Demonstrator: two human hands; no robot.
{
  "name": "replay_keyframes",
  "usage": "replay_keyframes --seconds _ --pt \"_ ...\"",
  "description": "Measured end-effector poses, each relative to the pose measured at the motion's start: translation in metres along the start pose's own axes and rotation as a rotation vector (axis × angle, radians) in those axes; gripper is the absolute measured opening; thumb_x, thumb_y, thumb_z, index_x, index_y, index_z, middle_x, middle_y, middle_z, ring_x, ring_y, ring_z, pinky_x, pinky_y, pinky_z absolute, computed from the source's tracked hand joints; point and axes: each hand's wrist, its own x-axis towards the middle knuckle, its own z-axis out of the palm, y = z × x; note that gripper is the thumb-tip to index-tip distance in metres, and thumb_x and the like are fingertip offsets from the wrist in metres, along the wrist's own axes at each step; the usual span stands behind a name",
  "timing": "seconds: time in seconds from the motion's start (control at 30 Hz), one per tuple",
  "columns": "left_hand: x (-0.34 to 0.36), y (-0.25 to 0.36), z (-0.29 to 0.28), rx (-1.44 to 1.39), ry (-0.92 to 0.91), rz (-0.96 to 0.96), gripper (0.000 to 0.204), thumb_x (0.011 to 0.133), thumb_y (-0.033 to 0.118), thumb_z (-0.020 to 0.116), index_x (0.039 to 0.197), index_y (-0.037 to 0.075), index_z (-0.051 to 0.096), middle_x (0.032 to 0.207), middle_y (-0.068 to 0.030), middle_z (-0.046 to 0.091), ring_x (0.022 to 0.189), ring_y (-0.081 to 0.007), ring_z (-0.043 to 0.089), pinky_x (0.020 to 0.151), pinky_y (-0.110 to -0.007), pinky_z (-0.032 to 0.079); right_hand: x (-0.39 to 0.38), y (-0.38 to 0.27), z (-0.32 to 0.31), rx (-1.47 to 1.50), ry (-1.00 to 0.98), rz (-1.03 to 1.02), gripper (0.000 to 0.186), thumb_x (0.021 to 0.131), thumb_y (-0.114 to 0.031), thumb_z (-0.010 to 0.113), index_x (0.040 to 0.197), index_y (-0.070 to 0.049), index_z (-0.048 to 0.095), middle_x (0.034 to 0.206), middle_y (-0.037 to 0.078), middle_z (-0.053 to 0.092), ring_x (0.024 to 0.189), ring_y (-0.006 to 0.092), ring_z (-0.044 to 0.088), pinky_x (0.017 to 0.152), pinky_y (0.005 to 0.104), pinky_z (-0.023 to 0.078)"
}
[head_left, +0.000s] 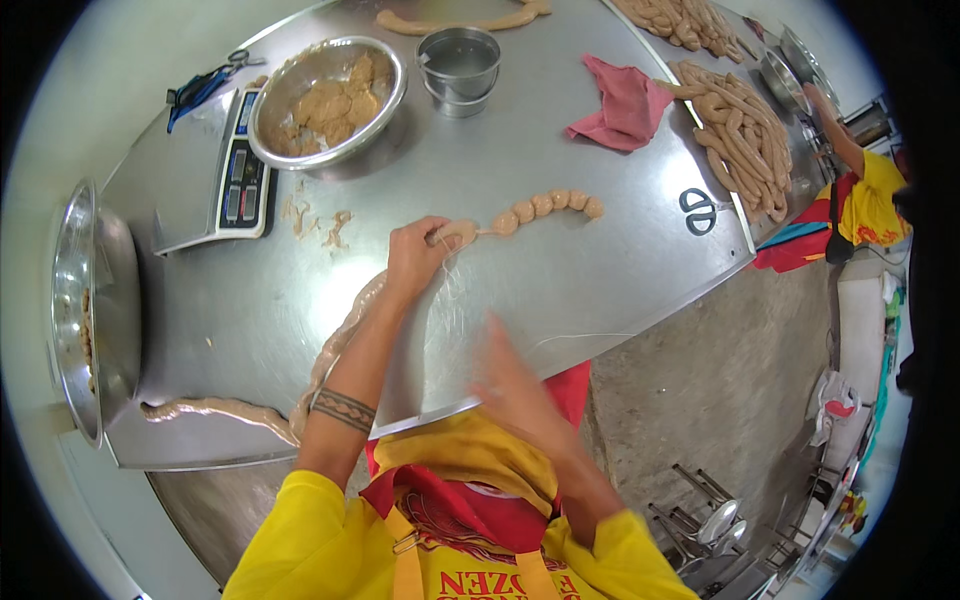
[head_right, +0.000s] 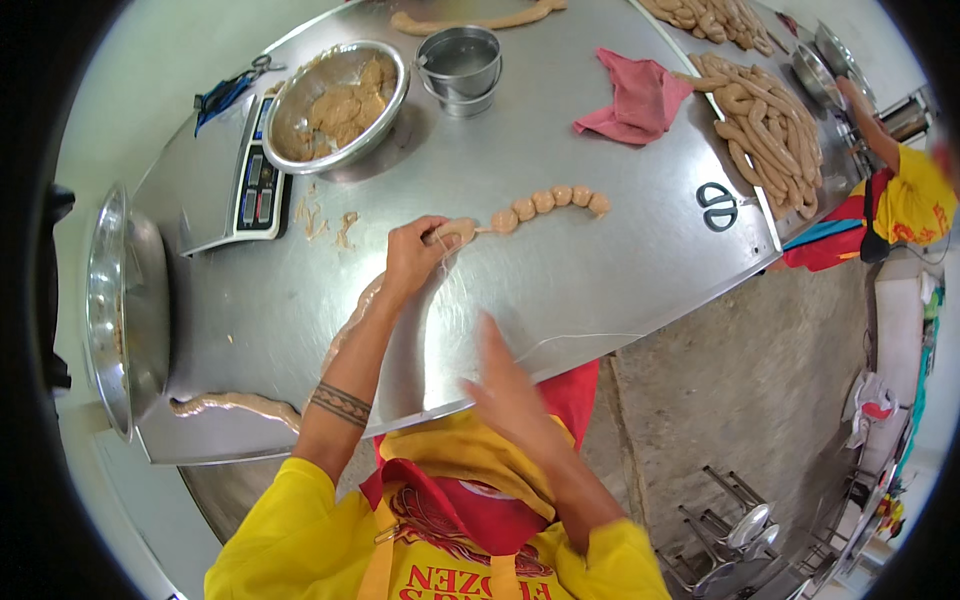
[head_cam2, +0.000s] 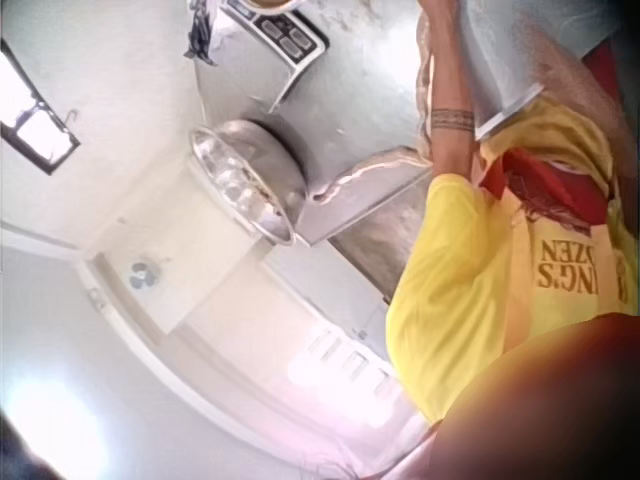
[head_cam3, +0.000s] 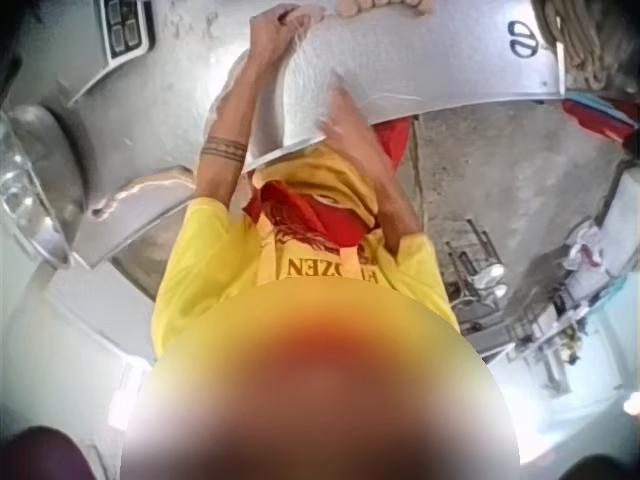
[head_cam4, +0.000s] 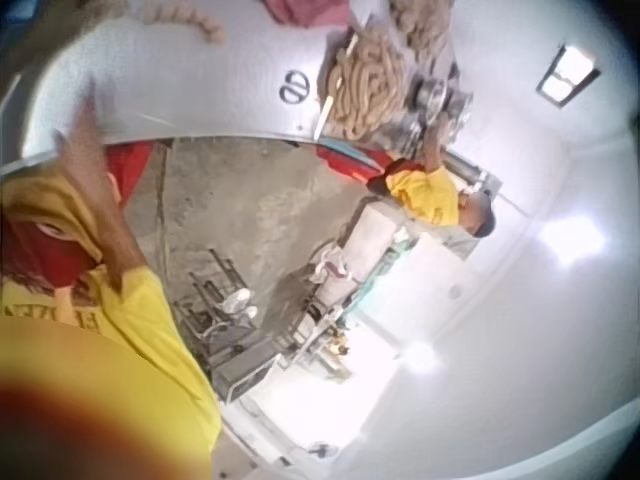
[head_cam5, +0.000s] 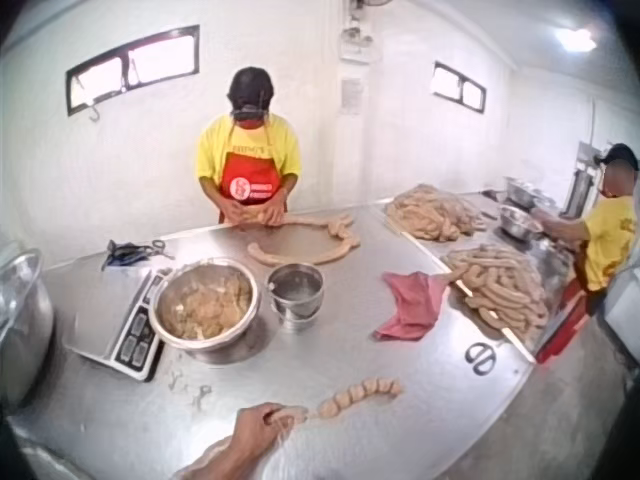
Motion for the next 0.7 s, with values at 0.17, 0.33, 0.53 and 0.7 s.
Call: replay_keyframes --seconds 0.17,0.33,0.53,0.7 --pt "-0.006 0.011 0.000 0.063 0.041 0.130 0.034 0.087 0.016 0.082 0.115 0.000 0.076 0.093 -0.0133 0.077 0.081 -0.0221 0.072 0.078 -0.035 0.057 -0.275 0.079 -0.103 -0.213 -0.008 1.077 0.027 0.090 0.015 0.059 0.109 0.003 0.073 0.099 0.010 0.075 0.087 0.0187 0.072 0.079 0.0310 0.059" --pt "-0.018 0.026 -0.013 0.542 -0.346 0.402 0.030 0.090 0.020 0.077 0.118 0.009 0.077 0.108 -0.0093 0.067 0.100 -0.0274 0.062 0.089 -0.044 0.050 -0.440 0.157 -0.078 1.210 -0.017 0.754 0.019 0.084 0.012 0.056 0.092 0.002 0.068 0.087 0.015 0.072 0.068 0.0236 0.068 0.060 0.0341 0.051" --pt "-0.018 0.015 -0.035 0.640 -0.404 0.584 0.046 0.093 0.017 0.072 0.139 0.020 0.067 0.124 -0.0065 0.064 0.116 -0.0286 0.057 0.099 -0.046 0.046 -0.339 0.324 -0.131 1.234 1.253 0.196 0.050 0.112 -0.014 0.050 0.160 -0.007 0.041 0.139 0.022 0.060 0.118 0.0314 0.060 0.104 0.0357 0.049" --pt "-0.023 -0.004 -0.049 0.146 -0.277 0.312 0.079 0.090 0.004 0.074 0.160 0.020 0.040 0.122 -0.0144 0.071 0.107 -0.0331 0.068 0.095 -0.043 0.054 0.010 0.272 -0.258 0.763 0.863 0.892 0.072 0.088 -0.036 0.080 0.152 -0.015 0.055 0.135 0.006 0.069 0.087 0.0176 0.061 0.068 0.0381 0.048"
